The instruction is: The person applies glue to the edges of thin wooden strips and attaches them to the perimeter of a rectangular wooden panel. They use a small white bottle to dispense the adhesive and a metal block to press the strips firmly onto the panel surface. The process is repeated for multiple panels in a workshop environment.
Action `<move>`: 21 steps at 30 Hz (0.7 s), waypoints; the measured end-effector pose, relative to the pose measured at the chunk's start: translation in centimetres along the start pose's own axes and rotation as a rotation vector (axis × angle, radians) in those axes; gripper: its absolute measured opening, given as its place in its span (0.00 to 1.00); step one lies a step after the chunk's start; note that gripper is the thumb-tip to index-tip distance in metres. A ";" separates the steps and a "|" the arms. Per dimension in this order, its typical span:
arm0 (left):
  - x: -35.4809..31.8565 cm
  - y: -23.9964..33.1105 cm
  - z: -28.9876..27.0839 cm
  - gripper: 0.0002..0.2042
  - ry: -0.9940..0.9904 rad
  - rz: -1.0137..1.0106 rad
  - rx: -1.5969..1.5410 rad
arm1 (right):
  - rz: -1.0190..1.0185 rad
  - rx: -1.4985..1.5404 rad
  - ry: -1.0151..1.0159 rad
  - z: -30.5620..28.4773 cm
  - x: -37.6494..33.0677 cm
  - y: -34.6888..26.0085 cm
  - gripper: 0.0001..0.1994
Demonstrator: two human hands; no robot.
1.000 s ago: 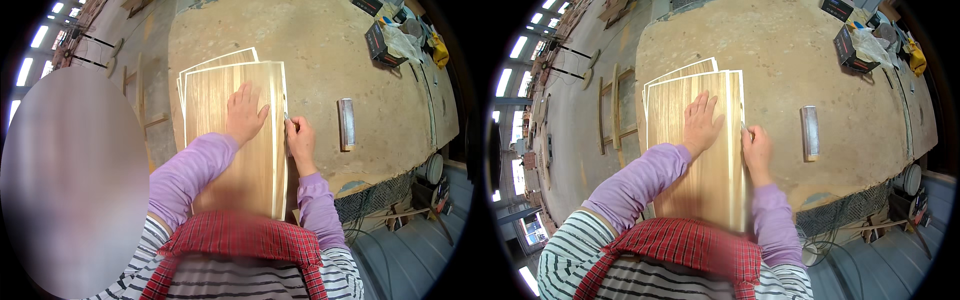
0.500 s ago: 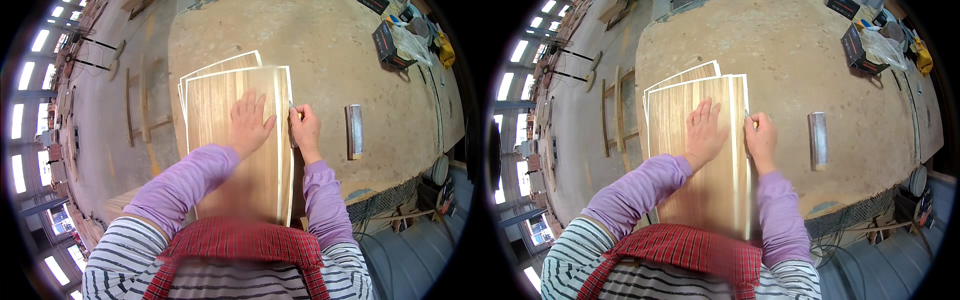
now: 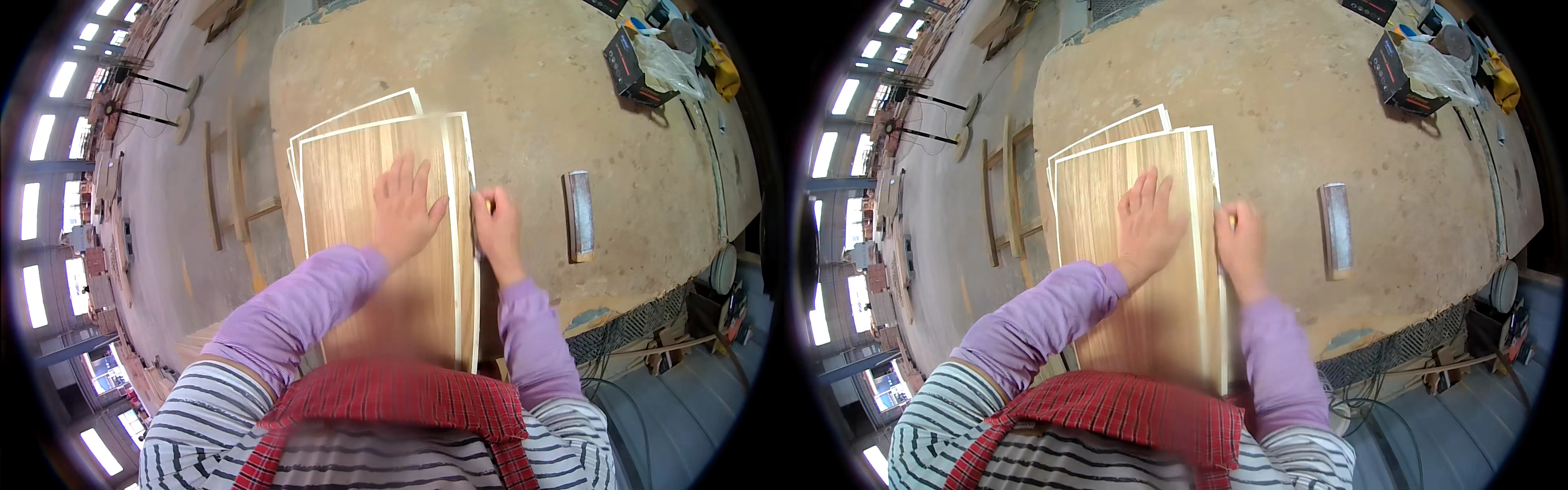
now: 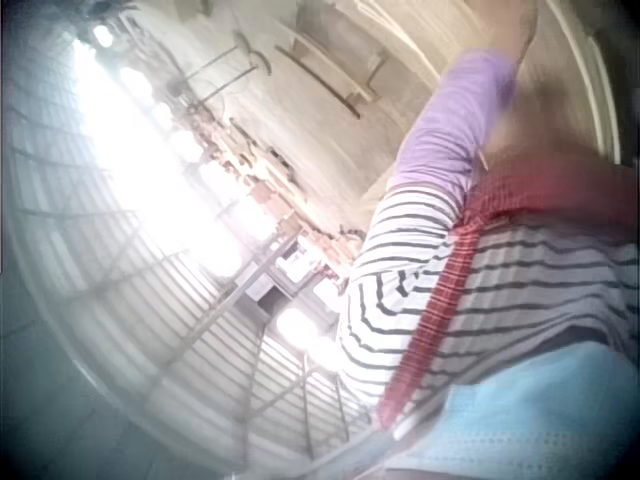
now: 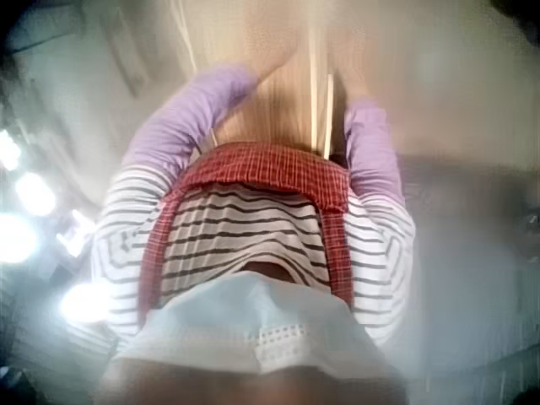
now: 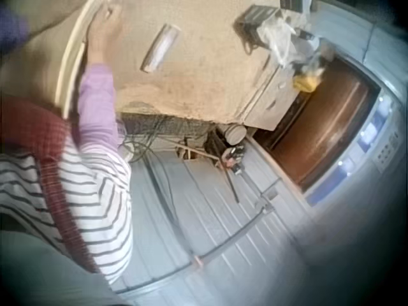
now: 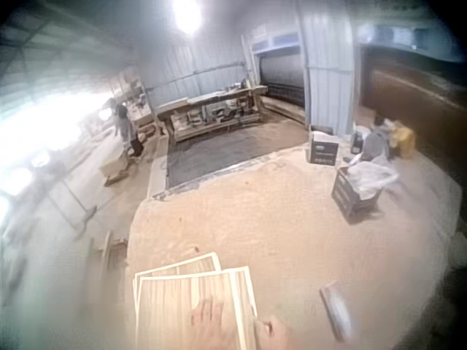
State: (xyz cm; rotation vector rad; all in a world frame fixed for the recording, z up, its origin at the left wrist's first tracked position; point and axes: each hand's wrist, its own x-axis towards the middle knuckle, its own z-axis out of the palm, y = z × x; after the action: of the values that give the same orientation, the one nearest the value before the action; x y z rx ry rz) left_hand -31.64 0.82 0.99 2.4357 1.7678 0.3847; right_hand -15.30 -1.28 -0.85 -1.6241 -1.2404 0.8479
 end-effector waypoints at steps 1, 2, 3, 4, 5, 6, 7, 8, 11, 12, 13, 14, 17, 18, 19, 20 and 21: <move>0.0 0.0 0.0 0.31 0.011 0.009 -0.021 | 0.107 -0.038 -0.036 -0.5 -1.6 -0.1 0.07; -0.1 0.0 0.1 0.31 0.002 0.004 -0.007 | 0.109 -0.001 -0.034 -0.6 -2.0 0.1 0.07; -0.2 0.0 0.1 0.31 -0.003 -0.001 -0.017 | 0.237 -0.017 -0.066 -0.5 -2.1 0.2 0.07; -0.2 0.0 0.2 0.30 -0.005 0.004 -0.011 | 0.153 -0.014 -0.036 -0.4 -2.1 0.4 0.08; -0.1 -0.1 0.1 0.30 -0.021 0.000 0.005 | 0.068 0.012 -0.003 0.2 -0.6 0.7 0.08; -0.1 -0.1 0.1 0.30 -0.019 0.003 0.011 | 0.052 0.006 0.009 1.2 2.2 1.0 0.08; 0.0 -0.2 0.1 0.29 -0.006 0.010 0.014 | 0.036 0.002 0.020 1.8 3.9 1.1 0.08; 0.2 -0.2 0.1 0.29 -0.016 0.001 0.025 | 0.004 -0.011 0.024 2.0 4.4 1.0 0.08; 0.4 -0.2 0.0 0.29 -0.020 -0.006 0.033 | -0.034 -0.036 0.035 1.8 3.7 0.7 0.07; 0.5 -0.2 0.1 0.30 -0.064 -0.044 0.017 | -0.011 -0.033 0.022 0.9 1.1 0.4 0.07; 0.4 -0.2 0.2 0.30 -0.036 -0.023 0.034 | 0.085 -0.064 -0.016 0.2 -0.9 0.3 0.07; 0.3 -0.2 0.2 0.30 -0.041 -0.018 0.036 | 0.051 0.001 -0.001 -0.1 -1.7 0.4 0.07; 0.1 -0.3 0.2 0.30 -0.043 -0.005 0.015 | 0.006 0.014 0.014 0.5 -0.8 1.4 0.08; 0.1 -0.3 0.3 0.30 -0.039 -0.003 0.021 | -0.005 -0.037 0.003 1.3 1.4 1.8 0.09; 0.2 -0.4 0.2 0.30 -0.013 0.008 0.017 | 0.012 -0.049 0.020 2.4 4.2 2.2 0.10; 0.3 -0.4 0.2 0.30 -0.006 0.011 0.030 | -0.106 -0.013 0.083 3.2 6.0 2.4 0.10; 0.3 -0.4 0.1 0.30 -0.010 0.012 0.035 | -0.031 -0.026 0.042 3.4 7.0 2.5 0.10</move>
State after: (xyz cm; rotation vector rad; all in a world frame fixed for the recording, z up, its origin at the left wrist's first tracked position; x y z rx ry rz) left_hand -31.91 1.29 0.82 2.4684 1.7721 0.3455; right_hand -15.68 6.06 -4.43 -1.6309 -1.2487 0.7779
